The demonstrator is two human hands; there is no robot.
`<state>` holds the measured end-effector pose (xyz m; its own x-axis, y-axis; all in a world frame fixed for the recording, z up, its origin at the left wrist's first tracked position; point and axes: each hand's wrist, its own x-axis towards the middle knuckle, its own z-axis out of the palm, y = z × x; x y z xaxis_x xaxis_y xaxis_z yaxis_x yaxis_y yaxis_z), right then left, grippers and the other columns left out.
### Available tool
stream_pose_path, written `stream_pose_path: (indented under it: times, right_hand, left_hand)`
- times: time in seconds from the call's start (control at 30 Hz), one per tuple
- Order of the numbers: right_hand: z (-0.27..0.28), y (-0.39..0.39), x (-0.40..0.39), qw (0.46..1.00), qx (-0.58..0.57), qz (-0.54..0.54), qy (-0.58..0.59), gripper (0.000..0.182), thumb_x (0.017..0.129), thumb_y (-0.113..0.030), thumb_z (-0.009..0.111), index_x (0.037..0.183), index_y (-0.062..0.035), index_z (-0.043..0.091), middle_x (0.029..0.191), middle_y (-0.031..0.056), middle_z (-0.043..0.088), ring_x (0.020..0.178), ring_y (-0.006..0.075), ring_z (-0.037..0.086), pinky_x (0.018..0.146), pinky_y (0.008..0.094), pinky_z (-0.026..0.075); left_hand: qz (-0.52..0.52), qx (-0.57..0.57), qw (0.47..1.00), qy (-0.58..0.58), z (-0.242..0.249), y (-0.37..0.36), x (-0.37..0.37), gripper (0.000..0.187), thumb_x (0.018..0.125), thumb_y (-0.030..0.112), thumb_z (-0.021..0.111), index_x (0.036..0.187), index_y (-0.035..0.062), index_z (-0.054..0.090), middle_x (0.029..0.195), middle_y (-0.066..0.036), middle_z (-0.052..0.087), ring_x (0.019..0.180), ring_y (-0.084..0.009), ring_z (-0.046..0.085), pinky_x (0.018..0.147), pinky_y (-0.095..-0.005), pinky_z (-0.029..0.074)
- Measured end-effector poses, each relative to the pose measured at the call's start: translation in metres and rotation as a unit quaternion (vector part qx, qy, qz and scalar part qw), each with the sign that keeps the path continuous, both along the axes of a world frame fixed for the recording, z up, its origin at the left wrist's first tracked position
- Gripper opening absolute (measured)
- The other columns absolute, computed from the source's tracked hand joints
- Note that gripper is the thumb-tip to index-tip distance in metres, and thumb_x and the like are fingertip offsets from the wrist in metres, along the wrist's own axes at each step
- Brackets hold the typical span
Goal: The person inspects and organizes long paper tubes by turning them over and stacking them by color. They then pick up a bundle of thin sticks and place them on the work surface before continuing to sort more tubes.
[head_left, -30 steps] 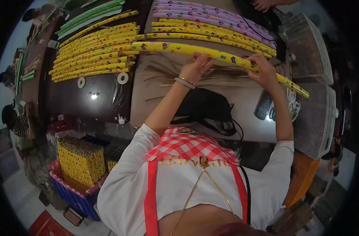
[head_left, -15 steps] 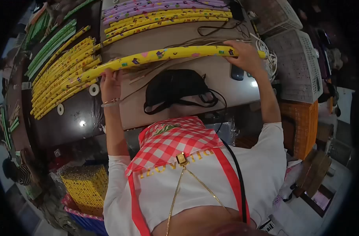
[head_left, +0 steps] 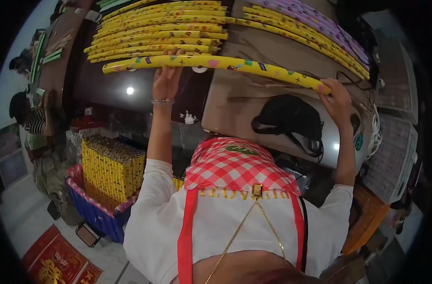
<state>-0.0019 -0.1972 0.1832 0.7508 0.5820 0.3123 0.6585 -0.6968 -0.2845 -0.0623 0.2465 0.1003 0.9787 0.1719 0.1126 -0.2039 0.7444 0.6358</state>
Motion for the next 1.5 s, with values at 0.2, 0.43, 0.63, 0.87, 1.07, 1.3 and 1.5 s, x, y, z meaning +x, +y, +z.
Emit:
stream_pose_path:
  times: [0.2,0.43,0.63,0.87,1.07,1.3,1.5]
  right_hand:
    - [-0.031,0.075,-0.002,0.986,0.009,-0.052,-0.159,0.034,0.067,-0.006,0.069,0.096,-0.0135,0.054,0.095,0.0035,0.052,0.084,0.0230,0.054,0.072,0.0350,0.043]
    - [-0.054,0.124,0.006,0.981,-0.060,-0.103,-0.151,0.040,0.066,-0.004,0.069,0.102,-0.0134,0.053,0.095,0.0043,0.051,0.086,0.0224,0.053,0.073,0.0340,0.043]
    - [-0.064,0.163,0.025,0.983,-0.129,-0.094,-0.090,0.041,0.071,-0.015,0.068,0.108,-0.0148,0.051,0.101,0.0052,0.048,0.099,0.0223,0.047,0.085,0.0371,0.037]
    - [-0.084,0.283,0.017,0.937,0.194,0.003,0.291,0.043,0.079,-0.024,0.063,0.114,-0.0080,0.045,0.110,0.0081,0.040,0.098,0.0215,0.043,0.085,0.0325,0.036]
    - [-0.018,0.434,0.006,0.551,0.592,0.183,0.558,0.043,0.086,-0.016,0.049,0.120,-0.0037,0.026,0.105,0.0111,0.048,0.101,0.0198,0.052,0.082,0.0305,0.045]
    - [0.012,0.528,0.063,0.559,0.483,0.252,0.625,0.049,0.083,-0.015,0.052,0.121,-0.0021,0.025,0.065,0.0069,0.049,0.058,0.0154,0.054,0.056,0.0293,0.050]
    - [-0.050,0.582,0.144,0.933,0.194,0.140,0.270,0.054,0.073,-0.024,0.063,0.121,-0.0068,0.044,0.093,0.0130,0.056,0.077,0.0187,0.058,0.072,0.0322,0.047]
  left_hand:
    - [-0.022,-0.031,0.999,0.038,-0.028,0.082,0.009,0.049,0.086,0.003,0.041,0.131,0.0026,0.025,0.113,-0.008,0.045,0.107,-0.0197,0.044,0.098,-0.0391,0.029]
    - [-0.036,0.019,0.997,0.070,-0.039,0.126,0.024,0.051,0.083,0.012,0.055,0.126,0.0012,0.031,0.110,-0.008,0.048,0.101,-0.0180,0.048,0.089,-0.0326,0.038]
    - [0.048,0.019,0.988,0.143,-0.054,0.145,0.032,0.045,0.082,0.018,0.059,0.119,0.0025,0.040,0.110,-0.007,0.049,0.101,-0.0167,0.049,0.088,-0.0327,0.041]
    - [0.253,0.008,0.963,0.091,-0.003,0.140,0.008,0.033,0.084,0.017,0.055,0.112,0.0028,0.043,0.107,-0.006,0.051,0.101,-0.0185,0.050,0.091,-0.0350,0.041]
    - [0.447,0.192,0.874,0.010,0.026,0.051,-0.025,0.053,0.073,0.016,0.069,0.113,0.0058,0.037,0.111,-0.010,0.040,0.104,-0.0176,0.043,0.090,-0.0331,0.037]
    - [0.196,0.261,0.907,0.266,-0.062,0.059,-0.038,0.044,0.083,0.003,0.051,0.125,0.0012,0.035,0.109,-0.009,0.051,0.103,-0.0204,0.050,0.088,-0.0305,0.041]
    - [0.144,0.070,0.933,0.324,-0.094,0.089,-0.059,0.032,0.090,0.019,0.045,0.114,-0.0004,0.044,0.097,-0.008,0.054,0.093,-0.0200,0.055,0.080,-0.0298,0.047]
